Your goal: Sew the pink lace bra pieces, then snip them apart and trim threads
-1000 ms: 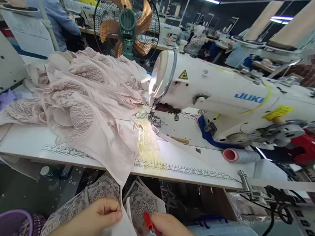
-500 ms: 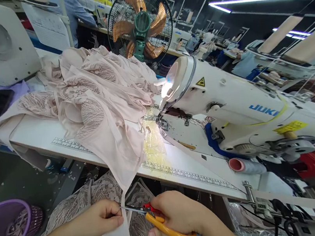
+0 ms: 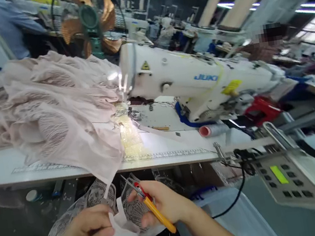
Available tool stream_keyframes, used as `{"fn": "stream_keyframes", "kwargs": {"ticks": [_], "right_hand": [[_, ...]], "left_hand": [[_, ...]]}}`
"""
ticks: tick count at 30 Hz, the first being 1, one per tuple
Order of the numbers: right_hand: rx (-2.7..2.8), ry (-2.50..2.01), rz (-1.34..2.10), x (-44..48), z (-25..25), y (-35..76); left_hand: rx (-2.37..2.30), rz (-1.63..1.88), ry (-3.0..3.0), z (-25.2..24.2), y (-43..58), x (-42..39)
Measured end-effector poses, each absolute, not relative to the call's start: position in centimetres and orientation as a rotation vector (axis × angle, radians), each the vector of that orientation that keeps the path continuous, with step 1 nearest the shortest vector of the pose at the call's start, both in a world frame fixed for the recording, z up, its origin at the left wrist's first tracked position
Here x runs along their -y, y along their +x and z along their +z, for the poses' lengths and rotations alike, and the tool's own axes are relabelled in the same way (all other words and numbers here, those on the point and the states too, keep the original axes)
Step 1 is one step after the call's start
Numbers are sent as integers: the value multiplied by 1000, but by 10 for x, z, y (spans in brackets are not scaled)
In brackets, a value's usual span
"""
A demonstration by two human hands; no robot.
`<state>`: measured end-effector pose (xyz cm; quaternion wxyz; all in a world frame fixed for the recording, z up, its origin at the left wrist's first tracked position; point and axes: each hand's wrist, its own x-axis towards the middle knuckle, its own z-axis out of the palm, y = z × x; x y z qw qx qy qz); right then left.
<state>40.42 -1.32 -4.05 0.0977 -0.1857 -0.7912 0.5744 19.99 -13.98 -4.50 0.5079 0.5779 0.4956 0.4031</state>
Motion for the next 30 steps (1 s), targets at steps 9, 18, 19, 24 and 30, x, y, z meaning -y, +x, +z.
{"fn": "stream_keyframes", "kwargs": {"ticks": [9,18,19,24,30], "right_hand": [[1919,-772,1545,61,-63,438],[1972,-1075,1266,65,-74,450],[1958,-1098,1274,65,-77,450],[1906,-1185,1308,66,-83,447],[1791,-1198,1546,61,-73,448]], "left_hand": [[-1290,1110,1956,-36,224,115],[-1880,1142,1354,-66,252,125],[-1897,1157,1323,-67,254,125],[-1934,1132,1313,-64,257,122],[-1848,1106,1211,-68,251,119]]}}
